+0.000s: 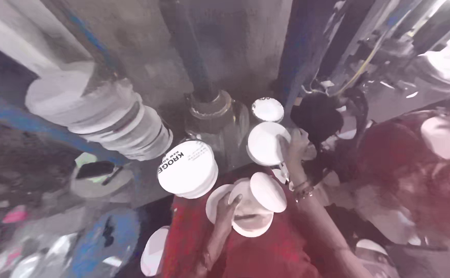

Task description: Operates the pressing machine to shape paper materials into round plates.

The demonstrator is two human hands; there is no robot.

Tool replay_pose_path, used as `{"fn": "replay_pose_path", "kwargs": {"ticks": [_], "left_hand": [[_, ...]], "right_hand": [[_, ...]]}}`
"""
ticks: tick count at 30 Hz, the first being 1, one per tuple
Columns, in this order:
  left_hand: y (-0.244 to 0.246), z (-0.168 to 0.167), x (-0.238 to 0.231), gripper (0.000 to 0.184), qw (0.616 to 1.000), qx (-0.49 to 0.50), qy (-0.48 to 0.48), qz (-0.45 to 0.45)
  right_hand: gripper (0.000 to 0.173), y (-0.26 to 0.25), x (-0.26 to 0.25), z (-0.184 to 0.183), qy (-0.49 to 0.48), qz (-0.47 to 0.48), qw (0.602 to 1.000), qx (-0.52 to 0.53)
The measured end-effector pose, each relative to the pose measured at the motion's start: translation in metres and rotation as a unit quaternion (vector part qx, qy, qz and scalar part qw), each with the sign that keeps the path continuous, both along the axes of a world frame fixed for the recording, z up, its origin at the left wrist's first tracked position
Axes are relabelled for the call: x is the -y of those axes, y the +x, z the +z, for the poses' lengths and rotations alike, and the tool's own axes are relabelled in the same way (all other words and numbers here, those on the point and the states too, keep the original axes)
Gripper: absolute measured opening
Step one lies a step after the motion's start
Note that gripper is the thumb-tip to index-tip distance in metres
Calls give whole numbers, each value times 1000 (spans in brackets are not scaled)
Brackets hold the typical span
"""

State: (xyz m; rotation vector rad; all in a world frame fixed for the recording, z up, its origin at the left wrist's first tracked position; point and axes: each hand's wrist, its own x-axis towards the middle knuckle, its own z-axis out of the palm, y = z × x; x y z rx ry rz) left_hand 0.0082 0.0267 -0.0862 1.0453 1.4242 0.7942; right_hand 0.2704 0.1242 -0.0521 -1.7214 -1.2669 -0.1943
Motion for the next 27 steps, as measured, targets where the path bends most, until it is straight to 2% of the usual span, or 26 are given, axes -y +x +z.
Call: {"fn": "replay_pose_path", "kwargs": {"ticks": [3,5,6,8,10,11,13,16,19,21,23,25,27], "left_hand": [[-5,-12,0,41,1000,-10,-16,-8],[-7,-15,1,38,1000,-10,-17,-13],[-7,-17,1,35,1000,-12,-11,-17],[-7,-17,-1,31,1000,-13,-9,-22],[-4,-16,-2,32,999,-7,-23,-28],[-3,-16,-3,33,999,-2,-27,-28],[-1,-17,-2,38,999,-1,-21,-29],[-2,-17,1,41,1000,-2,-3,-31],[-7,-18,3,38,999,-4,13,-32],[-5,-14,2,36,1000,0,15,-25],[-4,-3,4,36,1000,0,13,-24],[-6,4,6,38,999,31,18,-8],[-12,6,9,33,996,84,31,24]], "right_hand": [[30,4,16,12,79,70,980,-167],[20,12,40,25,97,184,929,-306],[17,18,55,29,63,237,900,-359],[18,33,83,25,-98,296,858,-408],[19,43,93,5,-294,302,847,-323],[27,41,94,-7,-378,283,842,-263],[35,25,92,-35,-467,234,828,-207],[38,9,93,-63,-444,252,829,-229],[42,5,91,-56,-378,242,859,-248],[50,-2,91,-40,-351,275,854,-269],[55,-20,93,-27,-349,313,854,-227],[49,-43,97,-8,-364,316,867,-123],[41,-56,101,17,-358,309,881,-25]]}}
